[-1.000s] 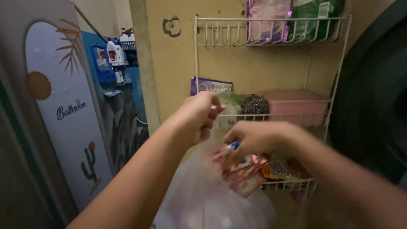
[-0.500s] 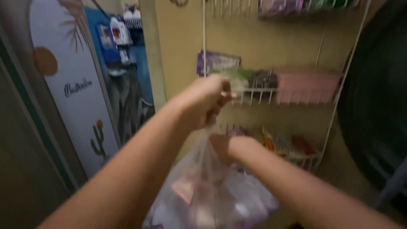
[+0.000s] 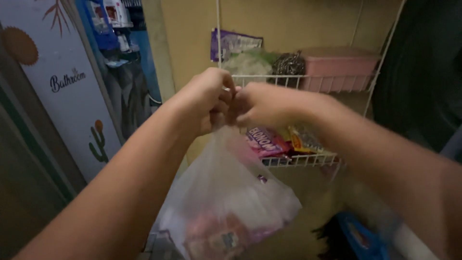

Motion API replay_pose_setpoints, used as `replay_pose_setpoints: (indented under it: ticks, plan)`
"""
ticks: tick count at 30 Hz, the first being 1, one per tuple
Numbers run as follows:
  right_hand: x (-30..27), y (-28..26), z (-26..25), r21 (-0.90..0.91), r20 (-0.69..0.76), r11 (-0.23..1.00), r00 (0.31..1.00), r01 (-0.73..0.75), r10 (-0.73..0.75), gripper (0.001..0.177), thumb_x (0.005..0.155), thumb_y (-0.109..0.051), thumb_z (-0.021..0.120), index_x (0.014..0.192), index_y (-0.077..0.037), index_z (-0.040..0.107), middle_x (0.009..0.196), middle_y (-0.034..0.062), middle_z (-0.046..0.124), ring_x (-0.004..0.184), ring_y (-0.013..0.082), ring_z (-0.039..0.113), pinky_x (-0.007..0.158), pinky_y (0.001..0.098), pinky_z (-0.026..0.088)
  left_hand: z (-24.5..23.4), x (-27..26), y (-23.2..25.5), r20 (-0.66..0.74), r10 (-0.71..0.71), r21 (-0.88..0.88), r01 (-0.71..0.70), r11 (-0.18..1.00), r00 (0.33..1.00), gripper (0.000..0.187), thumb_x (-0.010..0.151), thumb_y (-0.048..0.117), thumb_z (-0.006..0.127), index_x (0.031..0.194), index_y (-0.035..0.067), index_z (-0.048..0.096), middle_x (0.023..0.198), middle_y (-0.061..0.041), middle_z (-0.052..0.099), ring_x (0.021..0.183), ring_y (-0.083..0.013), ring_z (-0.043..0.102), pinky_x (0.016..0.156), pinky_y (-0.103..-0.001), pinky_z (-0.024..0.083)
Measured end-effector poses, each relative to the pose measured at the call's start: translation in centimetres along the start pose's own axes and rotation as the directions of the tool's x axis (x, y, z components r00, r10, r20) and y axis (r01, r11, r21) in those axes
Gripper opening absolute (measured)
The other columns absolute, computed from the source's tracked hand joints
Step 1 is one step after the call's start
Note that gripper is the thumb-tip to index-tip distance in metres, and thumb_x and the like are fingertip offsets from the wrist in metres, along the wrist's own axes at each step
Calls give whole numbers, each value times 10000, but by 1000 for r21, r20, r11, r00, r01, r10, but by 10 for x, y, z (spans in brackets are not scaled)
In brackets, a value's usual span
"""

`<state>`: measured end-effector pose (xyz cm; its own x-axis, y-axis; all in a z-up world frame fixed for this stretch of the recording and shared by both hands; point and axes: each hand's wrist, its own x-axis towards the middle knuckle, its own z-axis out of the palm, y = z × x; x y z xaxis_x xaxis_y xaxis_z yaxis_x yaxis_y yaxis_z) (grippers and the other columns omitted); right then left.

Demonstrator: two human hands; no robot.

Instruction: The person organizes various detergent and snack sachets into a wire shelf.

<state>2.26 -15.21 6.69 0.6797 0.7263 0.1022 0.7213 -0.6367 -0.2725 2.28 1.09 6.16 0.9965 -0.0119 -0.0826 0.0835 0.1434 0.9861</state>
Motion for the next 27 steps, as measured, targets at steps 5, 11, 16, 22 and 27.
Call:
replay_pose_setpoints:
  ticks: [5,11,16,22,27]
  plan:
    - [-11,16,-40,-34,-267,998,963,-56,45,332,841,-163,636,1143,-148,772,1116,95,780,1028,222,727,944,363,547,11,-5,12,13,25,-74,-24,997,1000,126,856,169,523,850,91,623,557,87,341,400,-63,223,389,-255,190]
    - [-10,40,-64,-286,-599,917,799,-277,55,535,915,-386,621,1413,-204,543,1502,174,475,1421,342,398,1124,533,319,23,6,27,-92,52,-127,-63,990,994,121,856,172,542,839,81,620,570,75,378,418,-65,251,409,-258,198]
    - [-2,78,-65,-285,-308,786,829,-549,467,705,958,-682,335,1595,-392,250,1587,132,378,1485,361,326,1165,753,116,41,4,33,-118,125,-51,-132,990,985,137,852,184,564,818,69,629,574,48,411,437,-76,303,415,-276,245]
    - [-18,76,-75,-323,-322,764,824,-559,467,531,974,-562,441,1454,-363,548,1379,72,639,1290,286,587,1122,607,272,48,13,35,-99,116,-49,-121,991,988,124,854,179,586,771,90,610,579,52,386,456,-83,289,421,-280,234]
    - [-24,95,-102,-208,-494,864,812,-458,311,417,868,-217,575,1267,-259,691,1272,10,702,1205,261,618,1024,543,371,58,24,37,-78,74,-87,-81,993,994,158,879,169,534,869,70,656,578,35,420,445,-91,310,414,-280,277]
